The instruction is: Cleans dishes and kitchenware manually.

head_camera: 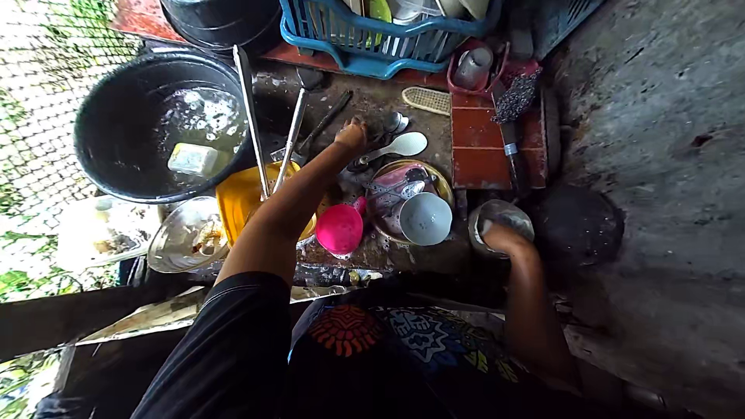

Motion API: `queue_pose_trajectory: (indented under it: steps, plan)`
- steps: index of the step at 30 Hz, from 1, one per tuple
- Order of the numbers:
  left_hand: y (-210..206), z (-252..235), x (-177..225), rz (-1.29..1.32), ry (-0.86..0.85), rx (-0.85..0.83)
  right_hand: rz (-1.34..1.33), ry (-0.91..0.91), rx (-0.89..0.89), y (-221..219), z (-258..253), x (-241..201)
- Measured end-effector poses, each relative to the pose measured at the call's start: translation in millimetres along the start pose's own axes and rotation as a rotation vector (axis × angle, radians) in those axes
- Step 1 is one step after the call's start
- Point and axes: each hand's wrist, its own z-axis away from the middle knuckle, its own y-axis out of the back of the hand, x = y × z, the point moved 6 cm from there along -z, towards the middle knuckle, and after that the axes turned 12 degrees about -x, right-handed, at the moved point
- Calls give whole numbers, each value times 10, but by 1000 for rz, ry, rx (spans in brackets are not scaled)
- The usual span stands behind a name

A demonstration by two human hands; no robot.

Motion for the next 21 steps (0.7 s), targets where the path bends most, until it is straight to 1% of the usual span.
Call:
queue_pose_trajectory:
  steps: [3, 4, 5, 7, 8, 9, 10, 11, 12, 13, 15, 16, 17, 18, 19, 20, 21]
  plan:
    - [-72, -345, 17, 11, -11, -39, -82, 109, 213, 163, 81, -11]
    - [-120, -512, -12, 7, -38, 4, -98, 133, 296, 221, 153, -17]
    - [-134, -561, -3, 13, -58, 18, -132, 168, 378, 273, 257, -31]
    - [-38, -312, 105, 58, -45, -70, -242, 224, 547, 321, 458, -1]
    - [25, -183, 142, 95, -64, -83, -305, 258, 633, 340, 555, 17]
    - [81, -132, 140, 133, -112, -51, -390, 300, 707, 352, 635, 36]
    - [119, -160, 96, 178, -181, 16, -500, 345, 763, 360, 694, 52]
    - [146, -235, 30, 228, -259, 97, -649, 395, 801, 364, 732, 43]
    - [172, -240, 1, 296, -321, 136, -841, 466, 819, 367, 743, -7]
    - [200, -200, 6, 353, -371, 156, -1073, 552, 797, 374, 733, -116]
    - [253, 15, 129, 410, -465, 223, -1529, 700, 648, 421, 665, -488]
    - [246, 161, 234, 427, -515, 253, -1708, 741, 549, 460, 623, -716]
    - [200, 331, 367, 468, -575, 253, -1831, 769, 456, 506, 591, -938]
    - [113, 499, 507, 528, -644, 231, -1879, 803, 401, 565, 565, -1148]
    - [-10, 638, 640, 606, -715, 185, -1871, 850, 376, 636, 530, -1342]
    - [-151, 751, 756, 686, -765, 119, -1832, 919, 369, 714, 474, -1510]
    - [-300, 854, 849, 764, -778, 31, -1781, 982, 375, 777, 427, -1654]
